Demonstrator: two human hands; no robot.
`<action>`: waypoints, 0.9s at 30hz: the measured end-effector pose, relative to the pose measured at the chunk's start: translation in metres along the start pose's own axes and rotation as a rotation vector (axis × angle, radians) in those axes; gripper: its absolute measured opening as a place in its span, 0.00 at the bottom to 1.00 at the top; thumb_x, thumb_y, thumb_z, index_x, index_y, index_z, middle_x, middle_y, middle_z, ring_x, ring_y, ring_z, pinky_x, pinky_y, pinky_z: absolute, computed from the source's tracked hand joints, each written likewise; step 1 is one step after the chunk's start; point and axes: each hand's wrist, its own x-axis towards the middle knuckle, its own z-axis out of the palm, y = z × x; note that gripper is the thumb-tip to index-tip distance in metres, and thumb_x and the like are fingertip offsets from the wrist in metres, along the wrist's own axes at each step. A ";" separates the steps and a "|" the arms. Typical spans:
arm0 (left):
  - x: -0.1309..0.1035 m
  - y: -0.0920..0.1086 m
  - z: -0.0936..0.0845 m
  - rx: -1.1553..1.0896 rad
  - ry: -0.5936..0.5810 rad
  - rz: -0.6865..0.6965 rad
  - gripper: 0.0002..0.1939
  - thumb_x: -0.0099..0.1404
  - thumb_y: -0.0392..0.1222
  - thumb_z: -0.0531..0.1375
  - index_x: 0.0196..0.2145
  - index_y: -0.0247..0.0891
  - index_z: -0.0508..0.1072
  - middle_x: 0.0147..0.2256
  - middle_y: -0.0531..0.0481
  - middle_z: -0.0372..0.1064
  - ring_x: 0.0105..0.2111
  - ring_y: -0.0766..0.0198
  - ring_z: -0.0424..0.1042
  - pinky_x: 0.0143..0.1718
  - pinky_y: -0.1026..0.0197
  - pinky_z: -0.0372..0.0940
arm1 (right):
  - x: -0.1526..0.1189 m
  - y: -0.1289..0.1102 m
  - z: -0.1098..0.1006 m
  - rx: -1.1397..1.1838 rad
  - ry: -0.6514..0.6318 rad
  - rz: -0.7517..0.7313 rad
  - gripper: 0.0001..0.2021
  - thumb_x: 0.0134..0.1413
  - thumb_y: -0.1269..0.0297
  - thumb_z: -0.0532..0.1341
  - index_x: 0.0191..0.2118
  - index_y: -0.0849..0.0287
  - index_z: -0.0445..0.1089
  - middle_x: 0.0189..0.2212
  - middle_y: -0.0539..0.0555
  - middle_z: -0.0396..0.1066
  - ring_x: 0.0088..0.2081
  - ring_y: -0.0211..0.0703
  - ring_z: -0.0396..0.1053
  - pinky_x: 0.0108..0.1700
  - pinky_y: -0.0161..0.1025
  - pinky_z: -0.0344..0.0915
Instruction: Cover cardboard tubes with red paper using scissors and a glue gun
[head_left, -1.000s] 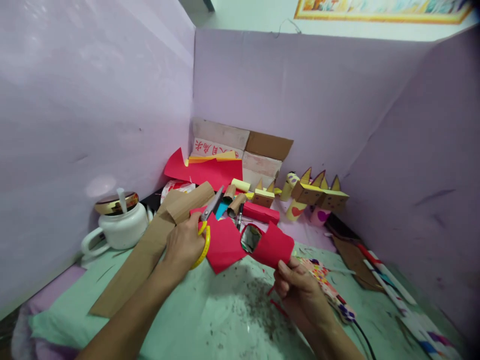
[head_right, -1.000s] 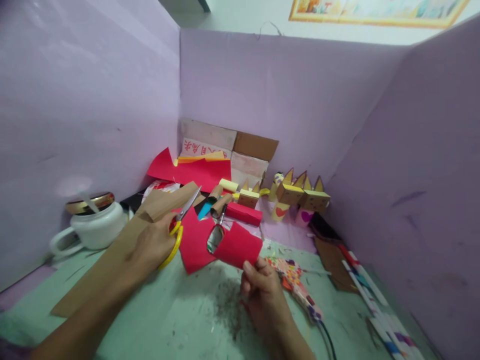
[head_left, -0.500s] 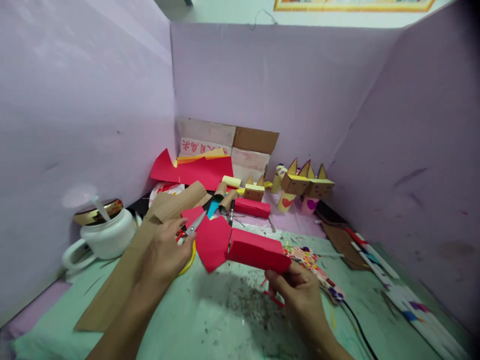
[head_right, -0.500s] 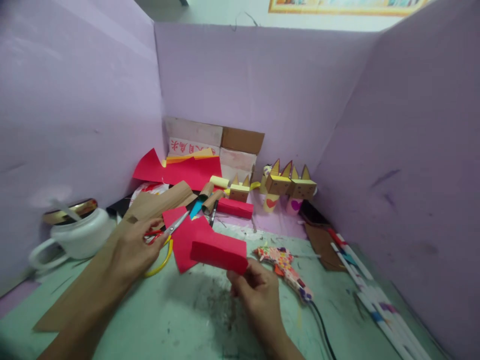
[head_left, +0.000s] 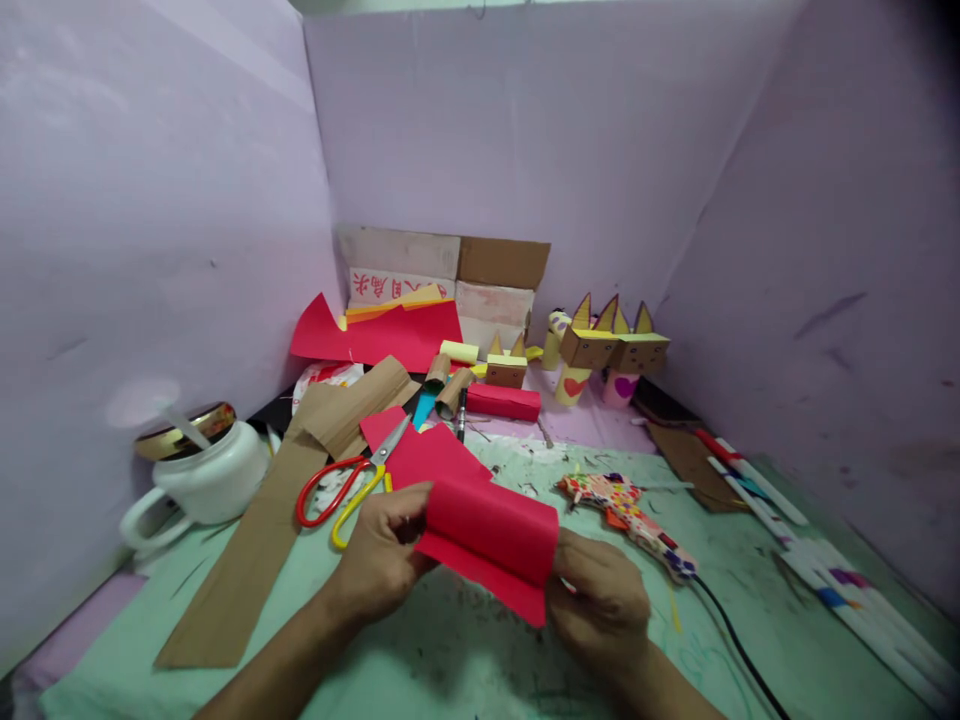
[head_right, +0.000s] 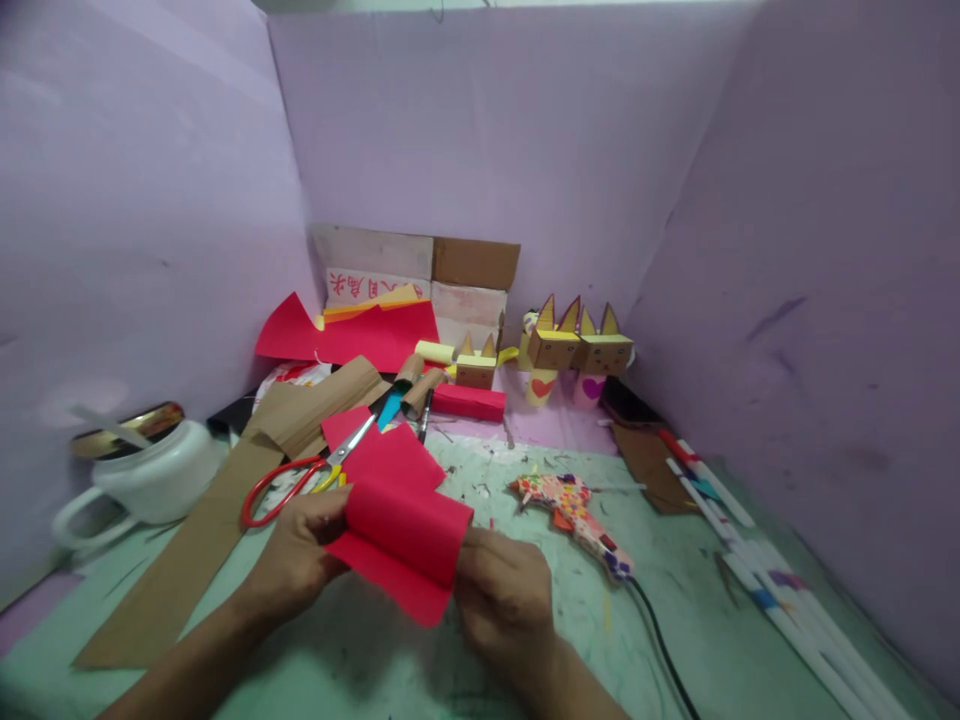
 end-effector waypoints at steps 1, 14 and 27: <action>0.000 -0.001 -0.002 0.018 0.003 0.020 0.03 0.51 0.32 0.66 0.23 0.36 0.77 0.24 0.52 0.69 0.27 0.63 0.67 0.30 0.64 0.64 | 0.000 0.000 -0.001 -0.021 -0.013 -0.019 0.16 0.45 0.81 0.56 0.32 0.56 0.76 0.22 0.52 0.76 0.22 0.42 0.73 0.24 0.33 0.65; 0.006 0.004 -0.008 0.199 -0.178 0.088 0.04 0.52 0.31 0.59 0.23 0.35 0.72 0.25 0.51 0.70 0.25 0.64 0.68 0.28 0.64 0.62 | 0.006 0.005 0.005 0.863 -0.313 0.928 0.30 0.39 0.49 0.70 0.49 0.55 0.68 0.41 0.56 0.74 0.42 0.49 0.71 0.42 0.42 0.66; 0.005 -0.028 -0.052 0.599 0.607 -0.199 0.13 0.51 0.43 0.58 0.35 0.37 0.74 0.28 0.49 0.71 0.27 0.59 0.68 0.31 0.58 0.61 | 0.018 0.010 0.006 0.944 0.231 1.201 0.30 0.29 0.61 0.76 0.43 0.60 0.69 0.31 0.55 0.77 0.29 0.46 0.74 0.28 0.37 0.70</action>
